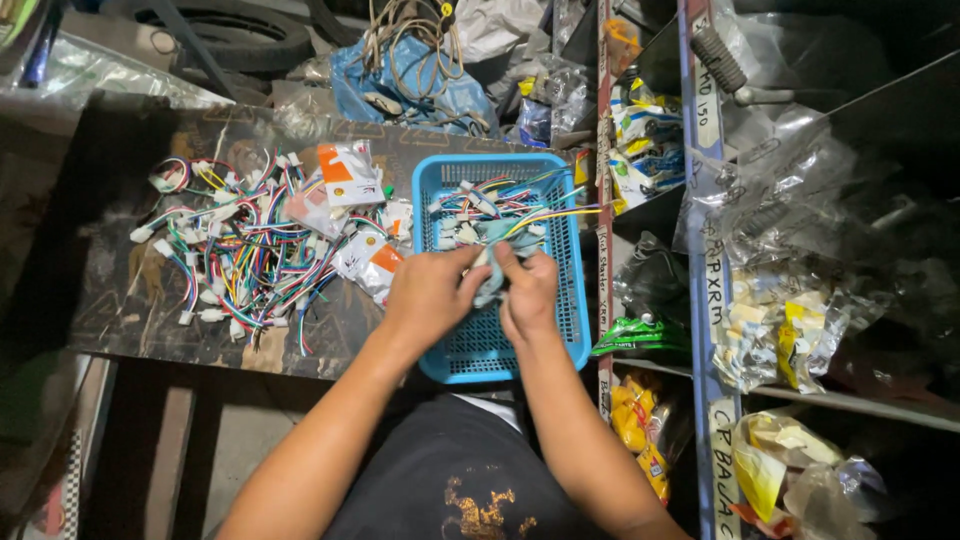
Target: Cleaning and inspecting electrical wiring harnesses and connectors with a cloth.
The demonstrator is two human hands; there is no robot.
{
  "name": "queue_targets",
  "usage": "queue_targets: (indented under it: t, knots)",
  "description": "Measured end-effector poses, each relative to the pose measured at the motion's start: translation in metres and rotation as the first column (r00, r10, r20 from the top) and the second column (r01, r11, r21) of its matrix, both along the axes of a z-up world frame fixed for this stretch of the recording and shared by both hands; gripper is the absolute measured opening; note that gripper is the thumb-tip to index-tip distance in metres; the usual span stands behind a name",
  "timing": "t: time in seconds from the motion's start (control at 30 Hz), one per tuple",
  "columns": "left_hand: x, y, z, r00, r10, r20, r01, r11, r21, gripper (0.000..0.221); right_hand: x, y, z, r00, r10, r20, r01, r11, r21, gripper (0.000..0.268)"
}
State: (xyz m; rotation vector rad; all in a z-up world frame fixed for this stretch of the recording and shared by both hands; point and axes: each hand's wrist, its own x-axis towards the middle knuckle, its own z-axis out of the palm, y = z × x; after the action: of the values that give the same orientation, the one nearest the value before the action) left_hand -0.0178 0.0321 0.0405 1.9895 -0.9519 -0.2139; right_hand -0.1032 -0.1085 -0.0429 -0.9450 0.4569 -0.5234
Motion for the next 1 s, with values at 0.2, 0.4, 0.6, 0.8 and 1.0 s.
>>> queue_targets:
  t: [0.2,0.4,0.6,0.8,1.0]
  knots:
    - [-0.017,-0.004,0.027,1.000,-0.022,0.017,0.020,0.996,0.083,0.019,-0.002,-0.045,0.020,0.997,-0.075,-0.001,0.074,0.981,0.182,0.027]
    - [-0.015,-0.003,0.013,0.992,0.063,-0.106,-0.069,0.996,-0.057,0.021,0.002,-0.027,0.024,0.998,0.048,0.039,-0.053,0.989,0.140,0.021]
    - [-0.008,-0.004,0.013,0.994,0.067,-0.086,-0.076,0.991,-0.109,0.022,0.001,-0.013,0.016,0.992,0.115,0.047,-0.117,0.992,0.043,0.016]
    - [-0.013,-0.011,0.029,0.999,0.022,0.039,-0.017,0.990,-0.137,0.022,-0.005,-0.020,0.036,0.992,0.078,0.097,-0.094,0.981,0.170,0.021]
    - [-0.025,-0.008,0.017,0.996,-0.069,0.048,0.072,0.996,-0.054,0.019,-0.019,-0.073,0.008,0.999,-0.054,0.002,0.051,0.954,0.297,0.027]
